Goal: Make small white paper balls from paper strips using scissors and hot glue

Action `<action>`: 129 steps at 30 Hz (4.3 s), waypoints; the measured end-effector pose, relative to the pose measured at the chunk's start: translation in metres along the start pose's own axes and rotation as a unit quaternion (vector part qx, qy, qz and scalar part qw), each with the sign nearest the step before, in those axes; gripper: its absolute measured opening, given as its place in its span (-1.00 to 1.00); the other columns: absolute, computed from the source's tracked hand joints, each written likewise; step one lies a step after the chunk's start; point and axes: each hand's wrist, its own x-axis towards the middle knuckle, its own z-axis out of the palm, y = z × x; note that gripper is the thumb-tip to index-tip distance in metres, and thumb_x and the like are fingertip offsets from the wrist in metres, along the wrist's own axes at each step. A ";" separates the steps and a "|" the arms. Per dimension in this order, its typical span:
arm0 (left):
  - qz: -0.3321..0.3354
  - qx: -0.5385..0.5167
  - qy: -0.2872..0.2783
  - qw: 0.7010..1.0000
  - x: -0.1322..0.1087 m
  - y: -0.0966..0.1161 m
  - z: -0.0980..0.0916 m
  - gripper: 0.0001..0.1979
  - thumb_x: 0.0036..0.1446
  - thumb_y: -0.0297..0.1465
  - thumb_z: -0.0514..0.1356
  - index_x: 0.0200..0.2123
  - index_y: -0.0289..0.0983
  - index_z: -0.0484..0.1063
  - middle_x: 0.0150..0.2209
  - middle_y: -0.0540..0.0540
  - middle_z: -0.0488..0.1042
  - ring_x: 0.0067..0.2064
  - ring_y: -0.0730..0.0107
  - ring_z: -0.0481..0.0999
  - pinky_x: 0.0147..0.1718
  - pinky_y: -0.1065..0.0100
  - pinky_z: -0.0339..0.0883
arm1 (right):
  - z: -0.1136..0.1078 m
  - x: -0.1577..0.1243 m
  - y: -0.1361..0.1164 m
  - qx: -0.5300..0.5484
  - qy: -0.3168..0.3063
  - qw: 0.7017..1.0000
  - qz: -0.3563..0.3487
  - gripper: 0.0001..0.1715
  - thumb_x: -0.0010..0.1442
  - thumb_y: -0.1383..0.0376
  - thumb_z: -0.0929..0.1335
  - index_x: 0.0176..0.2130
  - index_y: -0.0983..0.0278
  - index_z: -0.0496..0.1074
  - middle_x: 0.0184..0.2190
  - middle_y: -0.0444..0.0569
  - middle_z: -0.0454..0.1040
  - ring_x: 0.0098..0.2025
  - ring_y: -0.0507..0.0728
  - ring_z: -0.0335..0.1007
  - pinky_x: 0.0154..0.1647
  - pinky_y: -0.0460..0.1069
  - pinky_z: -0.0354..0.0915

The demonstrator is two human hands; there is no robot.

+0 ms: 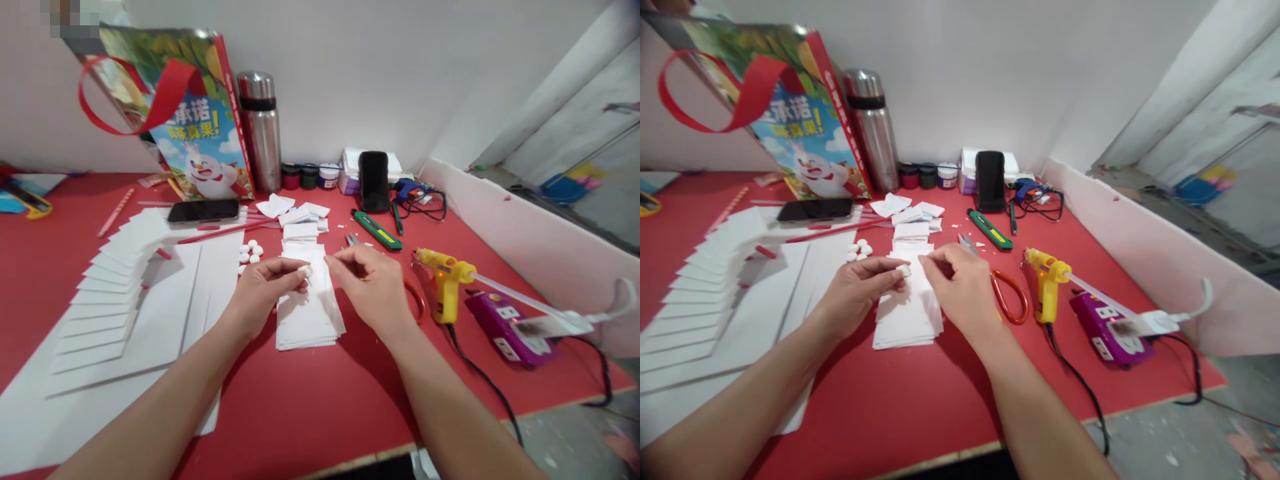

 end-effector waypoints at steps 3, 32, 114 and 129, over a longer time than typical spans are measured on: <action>-0.006 -0.020 0.003 1.000 0.002 -0.001 -0.002 -0.75 -0.03 -0.37 0.44 -0.25 -0.35 0.62 -0.44 -0.08 0.58 -0.39 0.44 0.52 -0.29 0.37 0.43 | -0.031 -0.006 -0.016 -0.092 0.013 0.996 -0.015 -0.84 0.28 0.23 0.36 -0.34 0.21 0.48 -0.43 -0.08 0.53 -0.41 0.11 0.40 -0.33 0.00 0.24; 0.015 -0.039 0.027 0.999 0.005 0.001 -0.004 -0.69 -0.06 -0.40 0.43 -0.20 -0.34 0.56 -0.40 -0.07 0.58 -0.39 0.43 0.56 -0.25 0.31 0.46 | -0.088 -0.056 0.026 -0.194 0.102 0.953 0.208 -0.61 0.18 0.06 0.36 -0.58 0.17 0.41 -0.52 0.07 0.50 -0.40 0.25 0.41 -0.34 0.10 0.24; 0.121 -0.017 0.121 0.985 0.012 0.004 -0.012 -0.68 0.04 -0.38 0.40 -0.14 -0.30 0.43 -0.30 -0.01 0.49 -0.32 0.46 0.56 -0.23 0.37 0.45 | -0.002 -0.019 0.028 0.270 -0.202 0.920 0.201 -0.58 0.23 0.06 0.37 -0.49 0.31 0.40 -0.60 -0.14 0.35 -0.59 0.00 0.26 -0.57 -0.08 0.18; 0.119 -0.026 0.098 0.988 0.009 0.007 -0.010 -0.69 0.02 -0.38 0.40 -0.17 -0.30 0.43 -0.30 -0.02 0.48 -0.33 0.44 0.56 -0.24 0.34 0.47 | -0.085 -0.027 0.060 -0.242 0.014 0.949 0.200 -0.46 0.24 -0.04 0.27 -0.62 0.19 0.21 -0.71 -0.08 0.26 -0.60 0.11 0.20 -0.51 0.01 0.08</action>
